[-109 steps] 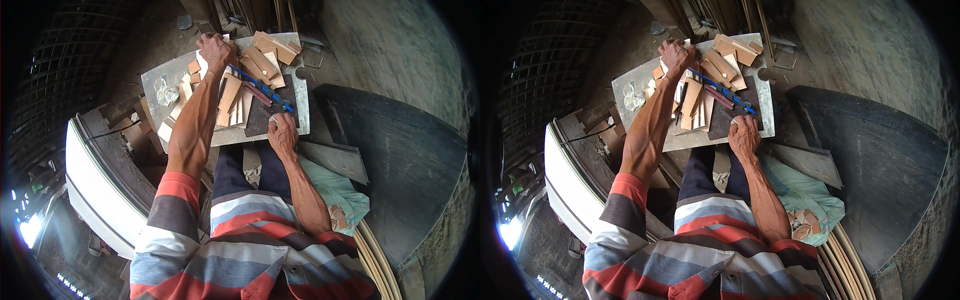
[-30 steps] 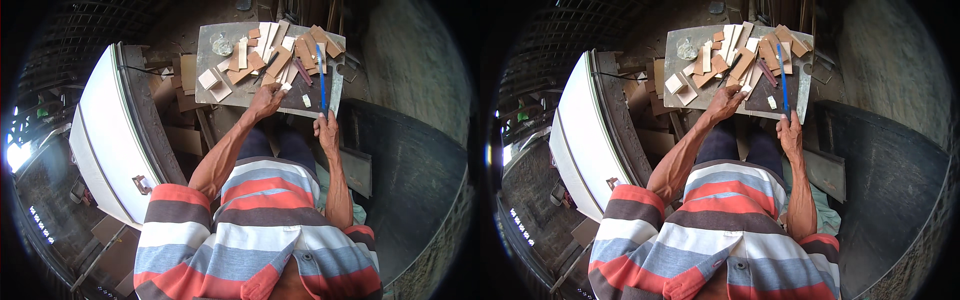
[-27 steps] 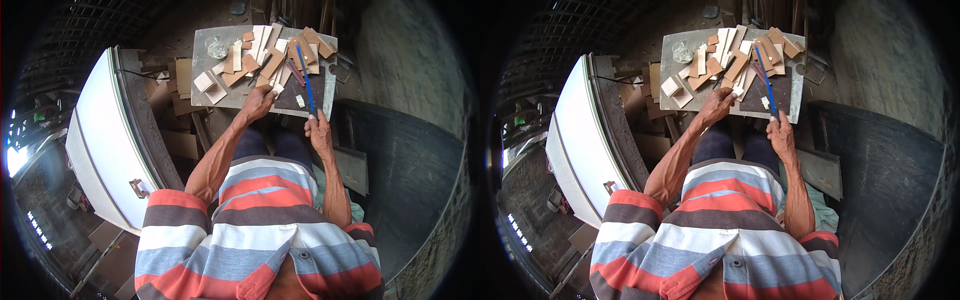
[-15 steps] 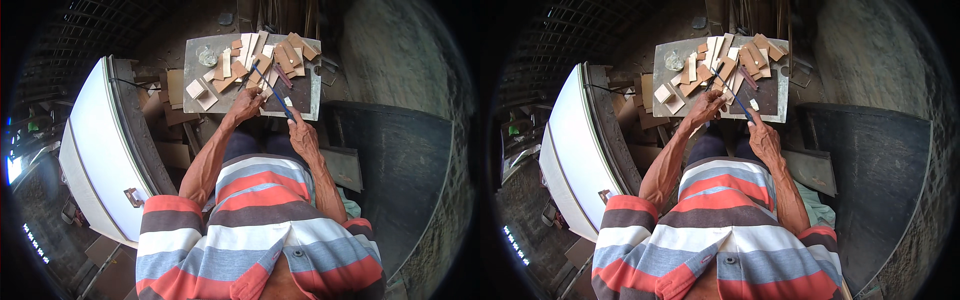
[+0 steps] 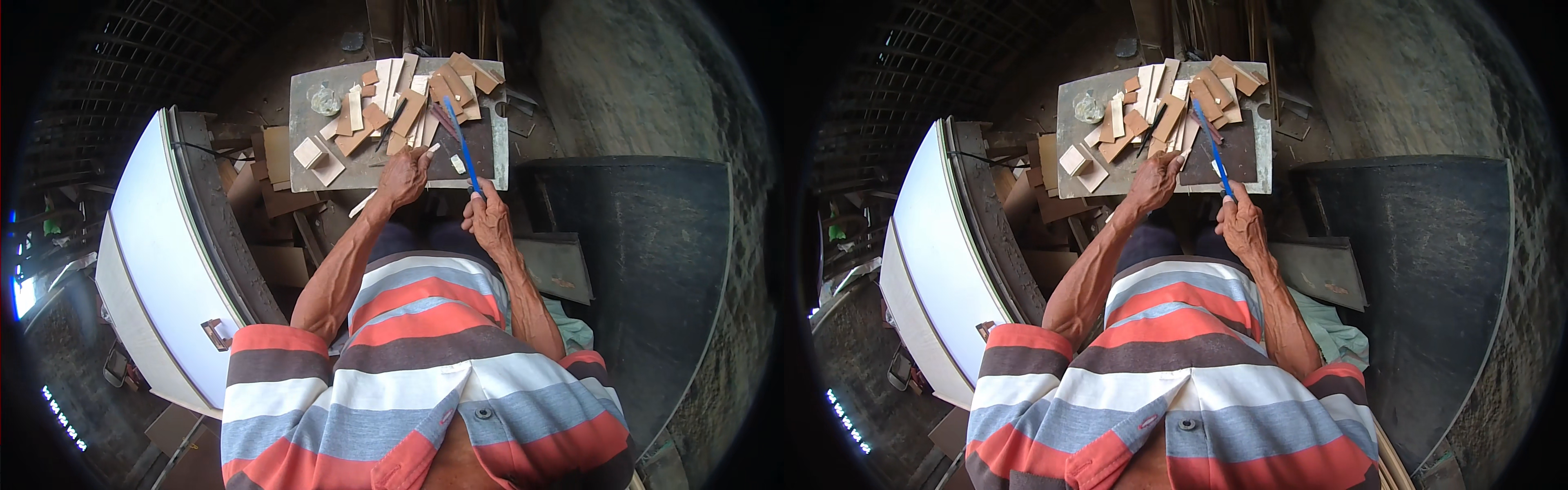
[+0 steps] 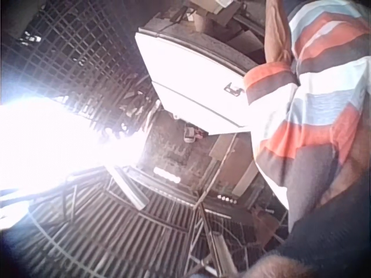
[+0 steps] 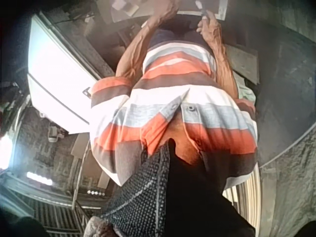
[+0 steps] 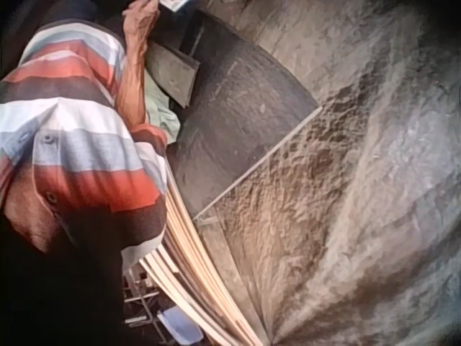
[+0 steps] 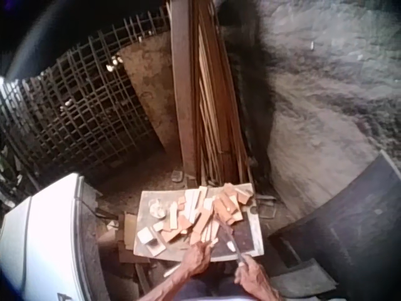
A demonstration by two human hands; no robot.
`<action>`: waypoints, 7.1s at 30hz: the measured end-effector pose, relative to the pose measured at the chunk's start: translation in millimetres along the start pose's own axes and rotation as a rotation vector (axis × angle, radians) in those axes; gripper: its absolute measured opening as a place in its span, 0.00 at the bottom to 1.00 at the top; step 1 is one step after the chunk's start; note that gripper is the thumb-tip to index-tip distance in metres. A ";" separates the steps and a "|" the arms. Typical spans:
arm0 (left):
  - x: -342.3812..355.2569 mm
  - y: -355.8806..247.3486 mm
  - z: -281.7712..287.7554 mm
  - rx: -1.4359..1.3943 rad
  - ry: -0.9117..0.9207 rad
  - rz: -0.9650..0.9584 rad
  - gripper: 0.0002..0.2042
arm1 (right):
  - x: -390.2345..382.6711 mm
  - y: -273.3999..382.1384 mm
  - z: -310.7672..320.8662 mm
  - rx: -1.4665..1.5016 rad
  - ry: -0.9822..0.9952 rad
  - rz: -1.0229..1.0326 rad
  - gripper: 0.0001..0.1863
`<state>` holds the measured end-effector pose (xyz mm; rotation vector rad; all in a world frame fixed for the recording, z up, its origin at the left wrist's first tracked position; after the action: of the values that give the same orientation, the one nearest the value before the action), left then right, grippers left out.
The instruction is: The person carves a small rectangular piece of light-colored wood using a blue utility knife. They hold the wood firmly with their left hand and carefully shave off thin layers from the edges and corners with their right hand. The person repeatedly inspects the carved piece to check the progress of the shaping.
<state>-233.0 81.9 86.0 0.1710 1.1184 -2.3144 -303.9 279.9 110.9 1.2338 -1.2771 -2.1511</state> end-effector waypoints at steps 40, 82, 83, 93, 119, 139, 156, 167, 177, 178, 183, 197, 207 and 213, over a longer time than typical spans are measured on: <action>95.3 -6.6 -181.2 0.262 -0.088 -0.668 0.15 | 14.2 -114.4 -28.4 -0.202 -0.610 -0.220 0.32; 99.6 -12.0 -183.6 0.178 -0.037 -0.695 0.17 | 33.9 -104.0 -20.2 -0.352 -0.573 -0.336 0.47; 99.9 -11.8 -184.8 0.164 -0.037 -0.691 0.17 | 33.3 -103.8 -19.8 -0.355 -0.571 -0.331 0.47; 102.3 -12.2 -185.8 0.146 -0.025 -0.772 0.17 | 37.5 -87.2 -5.1 -0.335 -0.482 -0.396 0.47; 107.8 -8.0 -182.7 0.134 -0.016 -0.826 0.18 | 49.0 -117.4 -31.4 -0.240 -0.614 -0.212 0.45; 110.9 -6.5 -180.5 0.116 0.014 -0.851 0.20 | 36.4 -110.6 -26.2 -0.321 -0.560 -0.254 0.47; 110.9 -4.3 -179.4 0.114 0.009 -0.852 0.18 | 36.5 -101.6 -26.5 -0.318 -0.550 -0.286 0.47; 110.1 -6.5 -180.2 0.090 -0.006 -0.847 0.19 | 43.3 -103.2 -31.7 -0.282 -0.608 -0.285 0.45; 109.8 -3.8 -178.4 0.057 -0.019 -0.846 0.21 | 51.7 -93.4 -29.4 -0.150 -0.559 -0.374 0.39; 110.5 -5.2 -178.8 0.039 -0.016 -0.857 0.21 | 59.1 -98.2 -23.7 -0.206 -0.579 -0.327 0.42; 110.3 -7.2 -178.7 0.026 -0.028 -0.828 0.20 | 53.4 -109.6 -27.9 -0.316 -0.588 -0.271 0.48; 113.4 -6.6 -179.7 0.037 -0.013 -0.818 0.18 | 30.6 -69.2 -13.7 -0.303 -0.430 -0.456 0.43; 115.0 0.2 -181.1 0.057 -0.024 -0.831 0.19 | 38.8 -64.6 -9.7 -0.293 -0.420 -0.486 0.41; 114.9 -3.8 -181.3 0.040 -0.015 -0.850 0.18 | 53.4 -69.6 1.1 -0.319 -0.501 -0.394 0.40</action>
<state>-353.4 171.4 -67.6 -0.3850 1.3003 -3.0539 -325.9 282.3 26.0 0.8979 -0.8387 -2.9446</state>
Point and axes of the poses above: each hand's wrist, its own x-axis towards the middle knuckle, its own z-axis out of the back of the hand, y = z × x, the point moved 1 cm from there along x, towards the middle knuckle, and after that the axes turned 6 degrees about y, right-handed, at the moved point
